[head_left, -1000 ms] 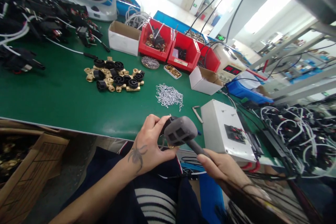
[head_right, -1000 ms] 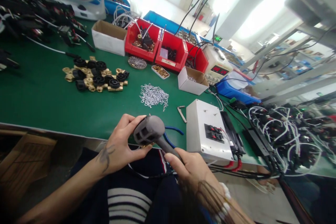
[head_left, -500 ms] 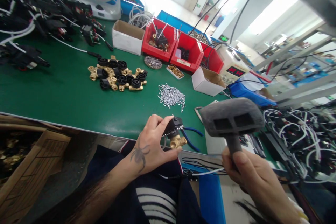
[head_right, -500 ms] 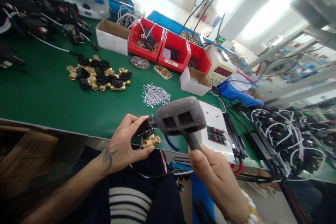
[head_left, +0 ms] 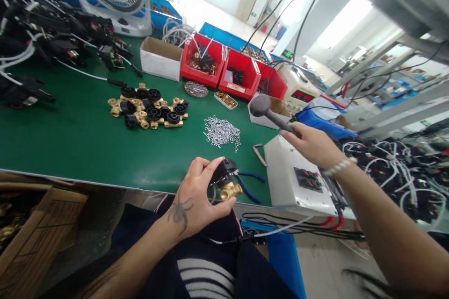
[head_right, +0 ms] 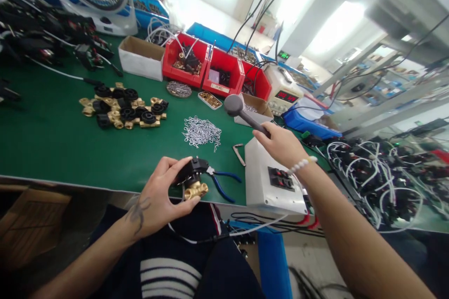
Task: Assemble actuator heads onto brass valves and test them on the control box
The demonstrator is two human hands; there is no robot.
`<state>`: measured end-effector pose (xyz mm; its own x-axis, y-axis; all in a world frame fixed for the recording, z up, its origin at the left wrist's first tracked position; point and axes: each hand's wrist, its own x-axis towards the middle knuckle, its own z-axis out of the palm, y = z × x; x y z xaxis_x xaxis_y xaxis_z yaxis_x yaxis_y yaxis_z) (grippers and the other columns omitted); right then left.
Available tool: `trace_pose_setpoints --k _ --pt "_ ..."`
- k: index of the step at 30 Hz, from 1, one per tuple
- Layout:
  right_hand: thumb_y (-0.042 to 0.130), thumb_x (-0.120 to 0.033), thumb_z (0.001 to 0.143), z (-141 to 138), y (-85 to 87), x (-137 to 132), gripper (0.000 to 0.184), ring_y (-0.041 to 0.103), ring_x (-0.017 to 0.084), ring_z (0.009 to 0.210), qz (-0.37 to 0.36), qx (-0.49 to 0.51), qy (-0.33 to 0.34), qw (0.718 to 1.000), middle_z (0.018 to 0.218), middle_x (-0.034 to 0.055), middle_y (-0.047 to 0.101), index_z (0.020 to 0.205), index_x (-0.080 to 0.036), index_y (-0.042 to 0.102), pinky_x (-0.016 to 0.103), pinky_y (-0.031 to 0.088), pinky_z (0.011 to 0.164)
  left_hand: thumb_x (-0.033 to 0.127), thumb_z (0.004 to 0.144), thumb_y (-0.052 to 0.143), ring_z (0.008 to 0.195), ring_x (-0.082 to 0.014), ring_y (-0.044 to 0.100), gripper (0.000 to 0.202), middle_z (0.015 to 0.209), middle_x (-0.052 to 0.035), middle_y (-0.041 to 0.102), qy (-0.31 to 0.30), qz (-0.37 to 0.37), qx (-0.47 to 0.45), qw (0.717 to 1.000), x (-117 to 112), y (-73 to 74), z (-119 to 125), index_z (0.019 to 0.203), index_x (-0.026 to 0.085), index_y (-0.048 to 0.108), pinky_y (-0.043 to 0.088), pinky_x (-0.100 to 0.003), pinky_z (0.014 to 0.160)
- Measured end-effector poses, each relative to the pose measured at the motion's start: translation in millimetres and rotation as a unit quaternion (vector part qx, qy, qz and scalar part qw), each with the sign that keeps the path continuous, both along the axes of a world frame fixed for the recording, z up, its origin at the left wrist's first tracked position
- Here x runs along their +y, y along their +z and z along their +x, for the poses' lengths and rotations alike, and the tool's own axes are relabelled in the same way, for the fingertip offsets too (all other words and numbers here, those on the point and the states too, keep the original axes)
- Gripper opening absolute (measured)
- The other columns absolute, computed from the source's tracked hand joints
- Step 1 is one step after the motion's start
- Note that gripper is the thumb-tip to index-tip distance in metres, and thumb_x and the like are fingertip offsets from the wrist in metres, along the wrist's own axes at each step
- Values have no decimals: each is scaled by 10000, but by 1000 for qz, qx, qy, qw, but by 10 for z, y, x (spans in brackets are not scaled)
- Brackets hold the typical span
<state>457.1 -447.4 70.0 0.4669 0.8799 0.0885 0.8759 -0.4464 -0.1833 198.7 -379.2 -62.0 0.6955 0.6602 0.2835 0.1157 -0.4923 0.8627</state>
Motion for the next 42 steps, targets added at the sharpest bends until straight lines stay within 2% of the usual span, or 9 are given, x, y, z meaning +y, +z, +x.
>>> trace_pose_setpoints --k 9,13,16,20,23,26,30,34,42 --pt "629 -261 825 354 -312 586 179 661 126 974 59 -14 40 997 827 19 720 753 -99 658 150 400 708 268 755 736 1126 -249 563 552 1201 -83 566 -20 17 -33 999 -9 32 -26 1245 209 491 541 -467 950" --pt "528 -360 916 93 -194 487 382 602 214 1184 83 15 49 995 1043 85 707 1090 -54 677 281 449 925 266 742 753 1111 -242 565 505 1187 -77 584 -15 53 -57 997 -11 159 -97 1176 217 498 535 -445 944" --pt "507 -453 962 -338 -198 182 482 718 169 877 74 145 67 984 923 73 730 1264 -88 594 316 548 843 273 749 756 1133 -245 571 474 1194 -77 598 -14 91 -78 993 -27 278 -142 1144 229 499 526 -433 968" --pt "614 -480 928 -955 -379 -320 611 740 194 914 55 532 86 841 1006 68 740 1442 -208 427 351 605 831 296 761 768 1146 -268 589 466 1207 -91 605 -11 147 -98 984 -82 417 -167 1127 247 483 543 -441 957" --pt "664 -476 904 -1213 -531 -534 686 744 201 914 131 637 57 757 1051 60 728 1486 -272 363 351 611 823 365 800 775 1191 -273 575 478 1225 -101 608 -26 190 -92 977 -124 476 -174 1144 251 464 535 -446 993" --pt "715 -440 873 -1286 -617 -593 726 737 227 959 187 678 38 710 1146 77 708 1490 -314 353 377 615 823 466 843 733 1258 -255 537 471 1265 -110 606 -43 217 -85 971 -135 506 -191 1153 239 461 496 -429 1069" --pt "754 -397 843 -1302 -678 -608 786 717 253 1037 223 705 36 673 1213 74 692 1499 -359 323 423 605 883 531 869 664 1300 -225 525 427 1297 -98 602 -75 207 -76 973 -109 534 -221 1132 242 492 483 -395 1102" --pt "725 -434 859 -1362 -720 -651 726 680 263 1111 249 693 21 676 1276 69 668 1478 -379 349 436 596 911 265 980 574 1275 -156 553 68 1291 -47 618 -79 185 -71 977 -110 557 -204 1042 248 556 480 -325 1103" --pt "718 -380 877 -1479 -700 -660 426 685 225 1092 317 697 25 643 1226 39 690 1229 -329 485 384 574 940 133 949 588 1205 -168 607 88 1233 -41 657 -32 206 -80 975 -231 639 -138 959 219 600 521 -345 1064"
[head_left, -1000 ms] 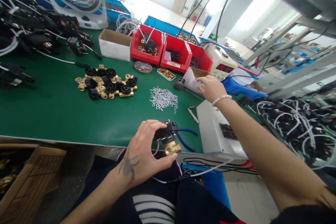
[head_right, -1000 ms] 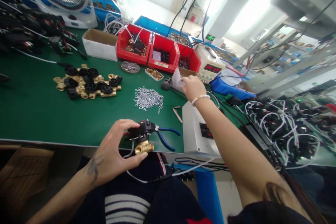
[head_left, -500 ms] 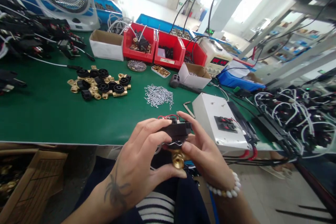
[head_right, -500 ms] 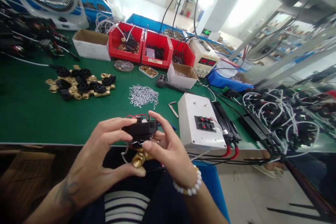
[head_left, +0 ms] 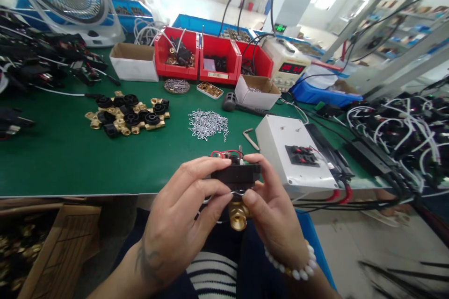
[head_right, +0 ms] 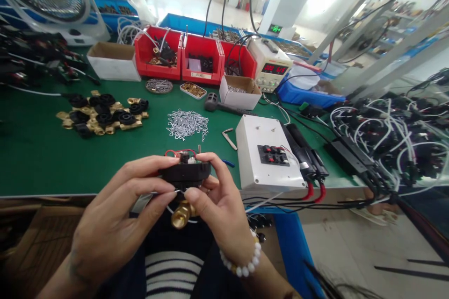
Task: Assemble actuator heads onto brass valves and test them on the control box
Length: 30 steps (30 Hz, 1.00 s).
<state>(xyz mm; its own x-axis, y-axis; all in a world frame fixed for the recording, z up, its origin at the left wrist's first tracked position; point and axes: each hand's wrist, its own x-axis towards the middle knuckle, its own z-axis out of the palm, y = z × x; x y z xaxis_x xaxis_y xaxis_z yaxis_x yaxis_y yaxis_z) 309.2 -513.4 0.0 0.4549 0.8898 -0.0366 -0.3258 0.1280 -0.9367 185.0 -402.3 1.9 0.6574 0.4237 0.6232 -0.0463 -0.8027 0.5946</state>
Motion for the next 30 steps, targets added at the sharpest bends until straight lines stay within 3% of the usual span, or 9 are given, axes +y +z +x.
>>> trace_pose_setpoints --k 6,9,12,14,15,18,21,26,30 --pt "702 -335 900 -1 -49 27 375 696 212 1073 30 23 -6 999 1202 16 704 1226 -348 516 386 576 940 71 882 637 1163 -169 628 144 1198 -47 674 15 -37 -36 999 -92 -32 31 943 200 614 494 -321 1070" --pt "694 -367 903 15 -82 18 413 711 218 1039 34 10 -2 999 1195 8 708 1267 -384 499 387 598 889 165 897 654 1300 -206 542 322 1351 -54 597 25 -219 -87 971 -104 -95 54 1203 236 585 431 -357 1128" --pt "659 -444 911 117 -23 -1 514 731 224 960 6 -60 36 998 1162 26 718 1375 -403 440 388 614 814 412 954 585 1318 -299 539 503 1406 -127 574 -90 -534 -47 839 -50 -140 118 1401 212 475 489 -429 1051" --pt "661 -478 894 302 104 -3 553 735 225 900 -49 -178 96 978 1091 45 739 1400 -352 479 384 610 786 479 933 596 1214 -330 616 547 1317 -168 635 -159 -647 -6 746 -8 -153 172 1363 152 509 539 -432 959" --pt "669 -484 882 444 184 4 535 733 225 879 -83 -257 115 956 1046 52 750 1373 -315 537 383 604 785 477 907 637 1161 -330 645 554 1272 -173 659 -163 -669 -3 725 6 -156 193 1327 131 531 550 -425 930" --pt "640 -442 894 1054 394 71 311 715 239 918 -173 -509 -28 843 982 69 766 1117 -240 719 404 566 864 471 854 715 1051 -299 691 561 1180 -158 700 -131 -686 -18 715 5 -150 217 1261 117 559 573 -394 871" --pt "707 -336 807 1750 418 180 234 709 267 938 -231 -601 -191 741 951 81 770 994 -200 745 447 527 936 555 857 682 1000 -300 704 605 1146 -173 707 -139 -688 -23 712 -21 -128 191 1246 102 585 597 -382 792" --pt "747 -377 716 2333 188 267 229 710 248 871 -308 -522 -66 793 917 48 782 879 -217 766 398 545 846 625 859 639 960 -285 715 658 1123 -167 714 -145 -666 -16 732 -23 -102 125 1274 116 594 602 -357 763" --pt "743 -363 707 2263 102 293 183 682 224 751 -298 -525 -124 787 808 39 767 815 -217 754 355 536 721 635 845 651 947 -274 718 692 1118 -158 719 -117 -652 -3 749 -22 -93 81 1303 122 580 599 -334 751"
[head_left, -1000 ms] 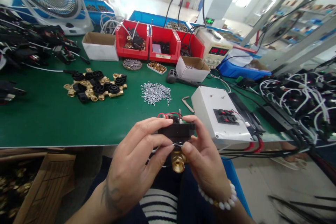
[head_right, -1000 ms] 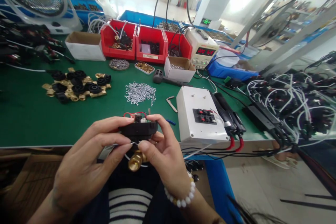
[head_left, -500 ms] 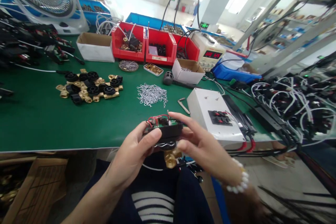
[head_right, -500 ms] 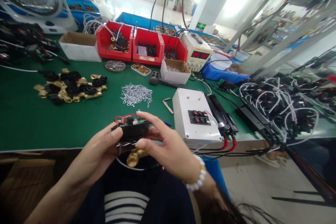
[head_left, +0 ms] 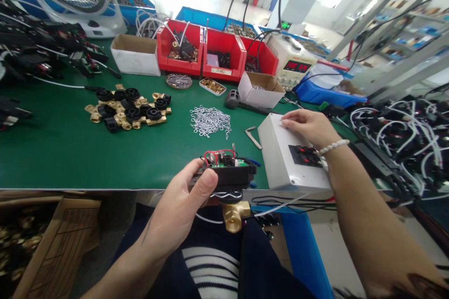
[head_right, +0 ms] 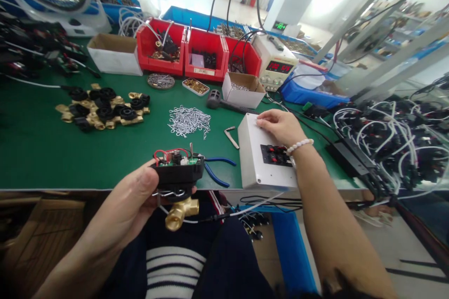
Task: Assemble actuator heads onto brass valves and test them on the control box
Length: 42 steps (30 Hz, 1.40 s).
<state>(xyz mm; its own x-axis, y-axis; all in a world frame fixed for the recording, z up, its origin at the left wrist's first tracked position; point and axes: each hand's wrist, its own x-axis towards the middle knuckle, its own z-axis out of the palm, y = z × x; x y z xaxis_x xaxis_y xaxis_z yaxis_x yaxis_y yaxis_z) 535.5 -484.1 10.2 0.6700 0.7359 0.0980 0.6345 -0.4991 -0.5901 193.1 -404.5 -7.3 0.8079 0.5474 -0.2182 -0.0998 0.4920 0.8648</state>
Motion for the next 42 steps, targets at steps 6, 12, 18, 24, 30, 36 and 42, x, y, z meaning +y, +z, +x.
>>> trace_pose_setpoints --k 6,12,18,24,30,36,42 --pt "701 -288 753 -185 47 49 75 660 217 706 -4 -38 -41 998 764 46 746 747 -217 723 348 521 699 644 838 651 924 -273 720 704 1112 -158 721 -4 8 -1 1000 -22 13 -18 1308 123 582 597 -342 755" --pt "658 -352 801 -181 3 35 165 637 211 654 10 -46 -42 998 715 48 714 777 -201 720 366 515 712 659 823 657 911 -275 726 711 1103 -161 722 -11 3 -2 1000 -41 -5 -3 1290 127 593 602 -341 735" --pt "627 -381 824 -154 -22 29 214 637 203 648 24 -46 -31 998 744 59 724 769 -188 705 356 520 708 660 816 665 868 -271 737 729 1027 -156 740 -19 -21 -16 999 -57 -11 10 1303 122 591 602 -340 723" --pt "621 -379 823 -144 -31 24 209 640 206 648 20 -58 -28 998 740 54 728 760 -200 708 356 519 697 658 812 668 931 -300 733 685 1019 -154 752 -15 -52 -19 998 -62 44 39 1236 121 650 603 -371 769" --pt "636 -459 824 -101 -51 15 275 650 219 651 23 -66 -17 997 732 62 724 784 -197 710 371 524 689 579 858 670 1015 -308 715 571 1060 -144 753 -21 -88 -32 995 -72 40 43 1204 124 673 588 -401 853" --pt "637 -457 810 -96 -64 16 268 653 245 681 24 -56 -20 998 781 80 736 794 -201 712 410 526 722 553 925 593 1030 -295 713 552 1094 -146 749 -38 -93 -55 993 -67 -8 32 1275 129 638 573 -402 896" --pt "623 -387 798 -150 -39 35 191 649 263 694 24 -48 -34 998 789 86 737 771 -211 693 437 521 739 546 950 553 1032 -290 713 531 1101 -147 748 -48 -116 -63 990 -59 -23 31 1265 129 648 581 -381 868"
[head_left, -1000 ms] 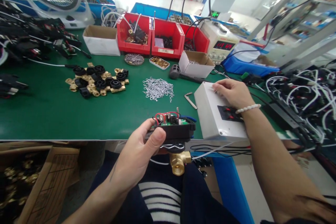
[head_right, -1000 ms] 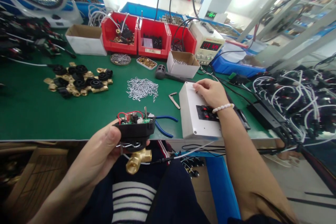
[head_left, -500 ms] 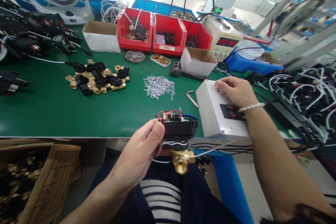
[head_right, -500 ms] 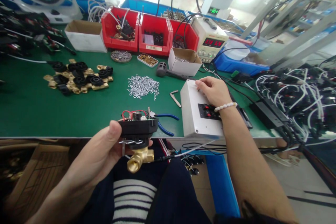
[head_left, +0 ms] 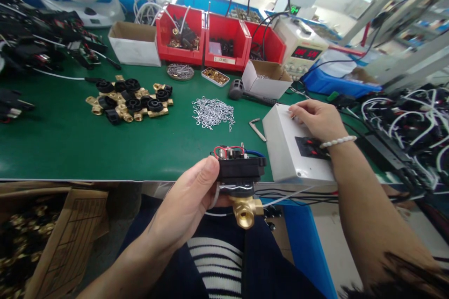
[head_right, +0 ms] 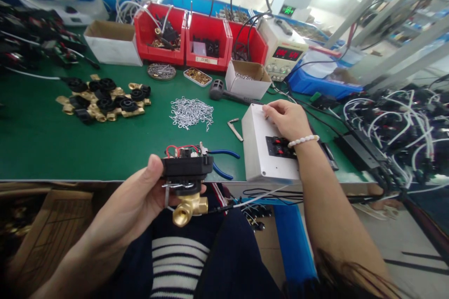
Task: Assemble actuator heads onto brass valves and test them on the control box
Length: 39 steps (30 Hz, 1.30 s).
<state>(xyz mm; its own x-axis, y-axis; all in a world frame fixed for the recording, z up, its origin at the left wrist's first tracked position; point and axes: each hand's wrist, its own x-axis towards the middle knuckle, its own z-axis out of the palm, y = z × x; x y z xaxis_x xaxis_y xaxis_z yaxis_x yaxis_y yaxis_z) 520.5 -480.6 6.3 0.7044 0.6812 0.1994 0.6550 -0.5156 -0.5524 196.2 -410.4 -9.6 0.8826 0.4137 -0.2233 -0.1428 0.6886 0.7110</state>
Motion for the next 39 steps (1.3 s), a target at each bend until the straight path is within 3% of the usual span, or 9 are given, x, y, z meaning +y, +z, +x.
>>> trace_pose_setpoints --k 7,14,20,27,39 --pt "635 -473 792 28 -15 -6 271 638 243 663 3 -8 11 1000 764 80 727 765 -208 688 407 519 700 575 939 551 1017 -279 717 541 1098 -142 744 4 -12 0 1000 9 22 7 1254 149 659 594 -306 754" --pt "629 -431 791 -17 13 7 246 630 227 660 -6 -7 -8 1000 754 77 714 780 -194 693 393 509 698 597 920 564 1035 -313 714 588 1160 -157 724 -2 -26 -6 1000 18 11 10 1299 153 630 607 -390 812" --pt "612 -403 809 -26 12 -1 194 637 255 682 -5 -6 -2 1000 792 81 739 757 -230 683 424 519 719 597 896 604 1051 -312 707 574 1108 -146 740 5 -13 0 1000 30 31 36 1226 133 677 601 -388 849" --pt "614 -403 806 -16 -2 -7 200 647 248 687 0 -8 -5 1000 777 73 742 760 -226 694 401 526 698 616 904 575 1051 -325 708 633 1138 -155 731 -4 -22 0 1000 29 22 23 1331 151 610 608 -411 837" --pt "591 -409 818 -28 9 -12 202 635 265 690 -6 -10 -3 1000 805 79 738 746 -239 672 425 498 725 605 888 608 1041 -313 713 571 1096 -135 749 4 -32 -2 999 22 28 21 1232 154 681 611 -379 825"
